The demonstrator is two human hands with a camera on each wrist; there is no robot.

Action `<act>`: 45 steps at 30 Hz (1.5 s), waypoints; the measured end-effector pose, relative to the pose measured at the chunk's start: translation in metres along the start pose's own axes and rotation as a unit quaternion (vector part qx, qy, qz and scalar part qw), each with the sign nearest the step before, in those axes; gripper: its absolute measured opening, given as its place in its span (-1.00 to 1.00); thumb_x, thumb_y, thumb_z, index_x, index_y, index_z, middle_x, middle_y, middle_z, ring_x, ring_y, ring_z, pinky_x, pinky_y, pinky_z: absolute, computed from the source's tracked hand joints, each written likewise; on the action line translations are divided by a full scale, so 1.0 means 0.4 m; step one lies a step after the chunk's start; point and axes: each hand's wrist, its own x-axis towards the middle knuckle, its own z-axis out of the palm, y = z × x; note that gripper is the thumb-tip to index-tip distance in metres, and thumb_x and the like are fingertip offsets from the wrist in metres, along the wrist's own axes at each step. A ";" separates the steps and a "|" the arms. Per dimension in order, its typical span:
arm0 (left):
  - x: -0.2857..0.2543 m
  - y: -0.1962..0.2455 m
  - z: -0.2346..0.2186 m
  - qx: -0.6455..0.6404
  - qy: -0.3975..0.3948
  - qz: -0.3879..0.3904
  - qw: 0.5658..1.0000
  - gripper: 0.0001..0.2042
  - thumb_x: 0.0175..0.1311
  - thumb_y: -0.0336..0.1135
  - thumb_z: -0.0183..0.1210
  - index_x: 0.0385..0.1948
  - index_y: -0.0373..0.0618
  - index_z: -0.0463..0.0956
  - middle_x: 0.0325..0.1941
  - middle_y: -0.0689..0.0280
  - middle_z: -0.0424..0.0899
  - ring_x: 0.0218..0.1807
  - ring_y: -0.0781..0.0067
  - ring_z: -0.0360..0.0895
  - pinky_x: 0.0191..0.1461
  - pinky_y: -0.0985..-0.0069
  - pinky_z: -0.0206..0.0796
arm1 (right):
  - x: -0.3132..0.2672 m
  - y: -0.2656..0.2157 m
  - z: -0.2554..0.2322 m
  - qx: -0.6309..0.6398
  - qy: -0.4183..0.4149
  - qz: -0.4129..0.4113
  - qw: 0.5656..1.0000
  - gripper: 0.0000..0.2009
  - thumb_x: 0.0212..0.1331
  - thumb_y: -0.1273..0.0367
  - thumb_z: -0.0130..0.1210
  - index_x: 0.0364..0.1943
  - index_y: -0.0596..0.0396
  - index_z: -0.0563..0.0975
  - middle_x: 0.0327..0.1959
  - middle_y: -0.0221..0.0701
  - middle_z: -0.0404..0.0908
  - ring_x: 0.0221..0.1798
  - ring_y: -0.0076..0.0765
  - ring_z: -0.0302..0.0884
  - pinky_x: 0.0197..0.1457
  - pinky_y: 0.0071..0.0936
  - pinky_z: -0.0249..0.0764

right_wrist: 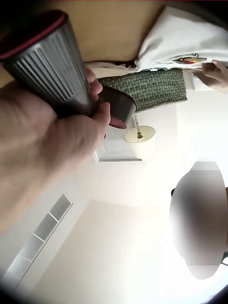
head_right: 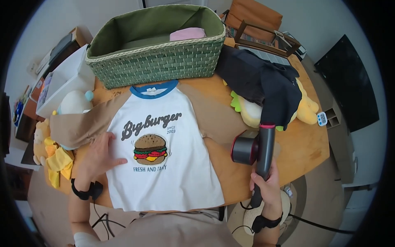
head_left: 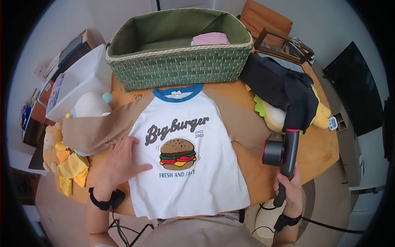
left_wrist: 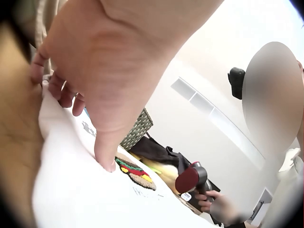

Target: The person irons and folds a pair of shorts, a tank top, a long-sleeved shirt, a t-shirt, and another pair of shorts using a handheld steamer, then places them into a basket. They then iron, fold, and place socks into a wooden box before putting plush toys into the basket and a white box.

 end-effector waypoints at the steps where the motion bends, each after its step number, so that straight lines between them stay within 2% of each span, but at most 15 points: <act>1: 0.003 -0.006 -0.002 0.020 0.010 0.009 1.000 -0.28 -0.12 0.02 0.58 0.01 -0.10 0.35 0.02 0.20 0.54 0.13 0.04 0.50 0.25 0.15 0.26 | 0.009 -0.010 0.003 -0.011 -0.006 0.019 1.000 -0.45 0.16 0.57 0.20 0.25 0.08 0.27 -0.31 -0.35 0.52 -0.60 -0.49 0.52 -0.56 -0.57 0.43; 5: 0.007 -0.019 0.005 0.005 0.019 0.005 1.000 -0.27 -0.15 0.03 0.59 0.00 -0.10 0.35 0.01 0.21 0.53 0.10 0.04 0.50 0.26 0.15 0.23 | 0.038 -0.001 -0.007 -0.078 0.000 0.034 0.996 -0.47 0.21 0.62 0.15 0.24 0.05 0.25 -0.37 -0.40 0.51 -0.62 -0.54 0.48 -0.60 -0.58 0.37; 7: 0.017 -0.019 -0.004 0.042 0.039 0.018 0.998 -0.26 -0.17 0.04 0.59 -0.02 -0.10 0.36 0.00 0.21 0.53 0.10 0.05 0.49 0.22 0.18 0.28 | 0.052 -0.006 -0.004 -0.097 0.012 0.031 0.995 -0.48 0.23 0.61 0.15 0.24 0.04 0.24 -0.38 -0.43 0.49 -0.62 -0.56 0.46 -0.60 -0.58 0.36; 11: 0.040 -0.043 -0.014 0.009 0.040 0.009 0.999 -0.28 -0.15 0.02 0.58 -0.01 -0.12 0.36 0.00 0.21 0.52 0.10 0.06 0.48 0.19 0.20 0.34 | 0.091 -0.023 0.013 -0.157 0.013 -0.004 0.988 -0.49 0.25 0.58 0.18 0.22 0.04 0.24 -0.41 -0.48 0.44 -0.62 -0.60 0.42 -0.59 -0.60 0.34; 15: 0.074 -0.081 -0.012 -0.013 0.054 -0.001 0.998 -0.39 0.02 -0.07 0.49 0.02 -0.13 0.38 0.01 0.17 0.52 0.12 0.03 0.48 0.21 0.20 0.38 | 0.093 -0.052 0.045 -0.209 0.031 -0.005 0.977 -0.50 0.25 0.56 0.21 0.21 0.06 0.24 -0.41 -0.49 0.42 -0.61 -0.62 0.39 -0.57 -0.60 0.34; 19: 0.083 -0.106 -0.012 -0.037 0.062 0.006 0.997 -0.47 0.16 -0.15 0.40 0.10 -0.15 0.38 0.01 0.12 0.52 0.13 -0.04 0.48 0.23 0.18 0.38 | 0.064 -0.048 0.065 -0.223 0.010 0.002 0.975 -0.43 0.25 0.54 0.22 0.28 0.05 0.20 -0.33 -0.46 0.45 -0.56 -0.63 0.42 -0.52 -0.60 0.37; 21: 0.085 -0.121 -0.004 -0.052 0.065 0.012 0.996 -0.42 0.17 -0.16 0.39 0.17 -0.18 0.37 0.01 0.11 0.52 0.11 -0.01 0.48 0.21 0.20 0.39 | 0.038 -0.063 0.114 -0.169 -0.037 -0.007 0.985 -0.40 0.25 0.55 0.21 0.32 0.04 0.18 -0.22 -0.42 0.47 -0.51 -0.63 0.44 -0.48 -0.60 0.40; 22: 0.087 -0.127 -0.002 -0.068 0.068 0.021 0.995 -0.38 0.19 -0.16 0.39 0.24 -0.21 0.36 0.01 0.11 0.52 0.09 0.02 0.49 0.20 0.23 0.39 | 0.033 -0.086 0.141 -0.147 -0.058 0.036 0.987 -0.35 0.26 0.57 0.19 0.38 0.03 0.14 -0.10 -0.38 0.47 -0.45 -0.63 0.47 -0.43 -0.61 0.42; 23: 0.089 -0.129 -0.005 -0.067 0.065 0.022 0.995 -0.38 0.19 -0.16 0.39 0.24 -0.21 0.36 0.01 0.11 0.52 0.09 0.02 0.49 0.20 0.23 0.39 | 0.040 -0.094 0.168 -0.146 -0.056 0.038 0.987 -0.35 0.26 0.57 0.19 0.38 0.03 0.14 -0.10 -0.38 0.47 -0.45 -0.63 0.47 -0.43 -0.61 0.42; 25: 0.091 -0.127 -0.014 -0.109 0.034 -0.043 0.993 -0.31 0.24 -0.16 0.37 0.36 -0.27 0.32 -0.04 0.15 0.50 -0.02 0.20 0.48 0.13 0.37 0.40 | 0.058 -0.108 0.220 -0.120 -0.122 0.029 0.985 -0.32 0.27 0.56 0.18 0.42 0.04 0.09 -0.07 -0.38 0.47 -0.40 -0.61 0.48 -0.38 -0.61 0.45; 26: 0.090 -0.130 -0.018 -0.111 0.033 -0.043 0.992 -0.31 0.24 -0.16 0.37 0.36 -0.27 0.32 -0.04 0.15 0.50 -0.02 0.20 0.48 0.13 0.37 0.40 | 0.076 -0.104 0.243 -0.130 -0.154 0.011 0.979 -0.29 0.29 0.53 0.17 0.46 0.06 0.05 -0.05 -0.36 0.47 -0.38 -0.60 0.49 -0.34 -0.58 0.50; 28: 0.086 -0.147 -0.025 -0.188 0.009 -0.074 0.979 -0.31 0.29 -0.17 0.35 0.39 -0.32 0.32 -0.11 0.24 0.46 -0.12 0.39 0.42 0.07 0.51 0.36 | 0.113 -0.109 0.305 -0.145 -0.180 0.000 0.973 -0.30 0.31 0.51 0.16 0.45 0.08 0.05 -0.05 -0.35 0.47 -0.38 -0.59 0.50 -0.34 -0.56 0.51; 32: 0.077 -0.185 -0.022 -0.236 0.014 -0.071 0.969 -0.34 0.30 -0.18 0.35 0.37 -0.33 0.34 -0.17 0.28 0.42 -0.16 0.46 0.39 0.03 0.55 0.35 | 0.198 -0.074 0.388 -0.173 -0.236 0.017 0.956 -0.31 0.34 0.45 0.15 0.46 0.14 0.02 -0.02 -0.29 0.48 -0.39 -0.55 0.52 -0.36 -0.51 0.55; 38: 0.062 -0.183 -0.029 -0.237 0.007 -0.083 0.968 -0.35 0.30 -0.21 0.35 0.36 -0.35 0.35 -0.17 0.28 0.42 -0.18 0.46 0.38 0.01 0.52 0.35 | 0.214 -0.078 0.424 -0.213 -0.234 0.015 0.949 -0.27 0.35 0.43 0.15 0.48 0.18 -0.02 -0.01 -0.26 0.48 -0.42 -0.55 0.53 -0.41 -0.53 0.54; 45: 0.064 -0.172 -0.025 -0.195 0.017 -0.060 0.979 -0.36 0.31 -0.24 0.32 0.37 -0.35 0.33 -0.17 0.26 0.39 -0.17 0.42 0.37 0.02 0.51 0.33 | 0.124 -0.112 0.384 -0.218 -0.237 0.049 0.945 -0.30 0.35 0.43 0.16 0.48 0.15 0.04 0.05 -0.25 0.48 -0.43 -0.57 0.50 -0.43 -0.54 0.50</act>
